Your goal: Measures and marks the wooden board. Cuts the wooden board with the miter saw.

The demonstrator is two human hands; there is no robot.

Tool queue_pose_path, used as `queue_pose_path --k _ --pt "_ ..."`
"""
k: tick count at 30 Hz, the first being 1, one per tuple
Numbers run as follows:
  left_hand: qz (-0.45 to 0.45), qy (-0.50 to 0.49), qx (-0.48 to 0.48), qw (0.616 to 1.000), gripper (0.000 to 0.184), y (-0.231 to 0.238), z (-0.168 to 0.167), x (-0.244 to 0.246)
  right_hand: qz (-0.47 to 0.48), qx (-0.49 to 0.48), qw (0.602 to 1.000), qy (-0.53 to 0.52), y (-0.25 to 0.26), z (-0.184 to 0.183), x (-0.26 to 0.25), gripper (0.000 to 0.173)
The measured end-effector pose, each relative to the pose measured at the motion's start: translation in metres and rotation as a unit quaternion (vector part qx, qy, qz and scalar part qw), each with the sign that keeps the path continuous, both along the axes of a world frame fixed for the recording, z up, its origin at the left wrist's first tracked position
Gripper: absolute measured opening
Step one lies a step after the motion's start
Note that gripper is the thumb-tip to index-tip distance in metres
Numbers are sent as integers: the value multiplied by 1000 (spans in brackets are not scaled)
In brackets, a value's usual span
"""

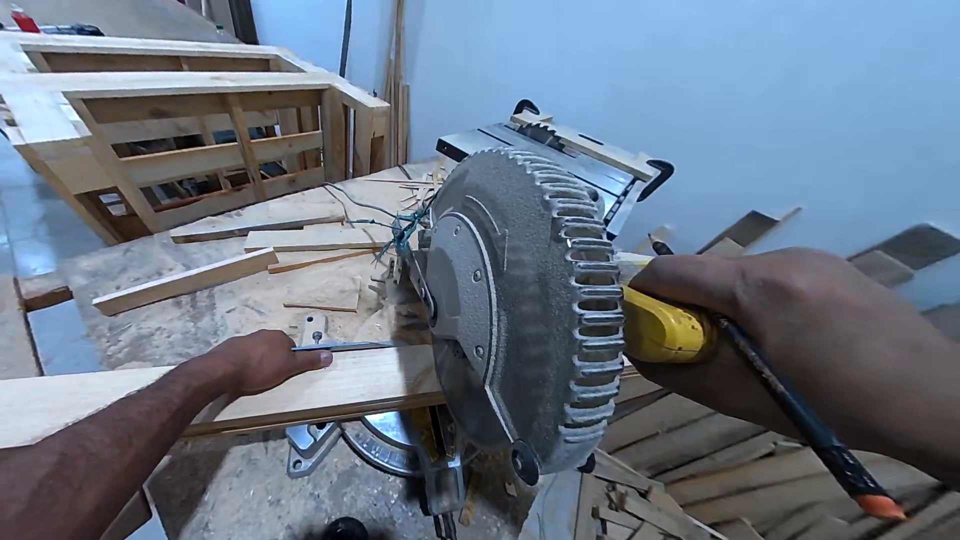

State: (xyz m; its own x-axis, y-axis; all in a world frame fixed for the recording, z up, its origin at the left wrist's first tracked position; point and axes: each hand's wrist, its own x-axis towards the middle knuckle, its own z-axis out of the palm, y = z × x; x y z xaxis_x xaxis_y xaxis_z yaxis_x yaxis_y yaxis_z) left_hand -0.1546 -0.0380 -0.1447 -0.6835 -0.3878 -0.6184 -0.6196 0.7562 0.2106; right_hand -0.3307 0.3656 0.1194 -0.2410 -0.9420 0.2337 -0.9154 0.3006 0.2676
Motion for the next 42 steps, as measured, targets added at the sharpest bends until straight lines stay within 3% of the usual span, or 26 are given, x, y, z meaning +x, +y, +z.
queue_pose_path --k 34,42 --pt "9 2 -25 1000 94 2 -3 2 47 -88 994 43 21 -43 18 24" --pt "50 61 -11 997 85 4 -5 7 53 -75 995 34 29 -51 15 25"
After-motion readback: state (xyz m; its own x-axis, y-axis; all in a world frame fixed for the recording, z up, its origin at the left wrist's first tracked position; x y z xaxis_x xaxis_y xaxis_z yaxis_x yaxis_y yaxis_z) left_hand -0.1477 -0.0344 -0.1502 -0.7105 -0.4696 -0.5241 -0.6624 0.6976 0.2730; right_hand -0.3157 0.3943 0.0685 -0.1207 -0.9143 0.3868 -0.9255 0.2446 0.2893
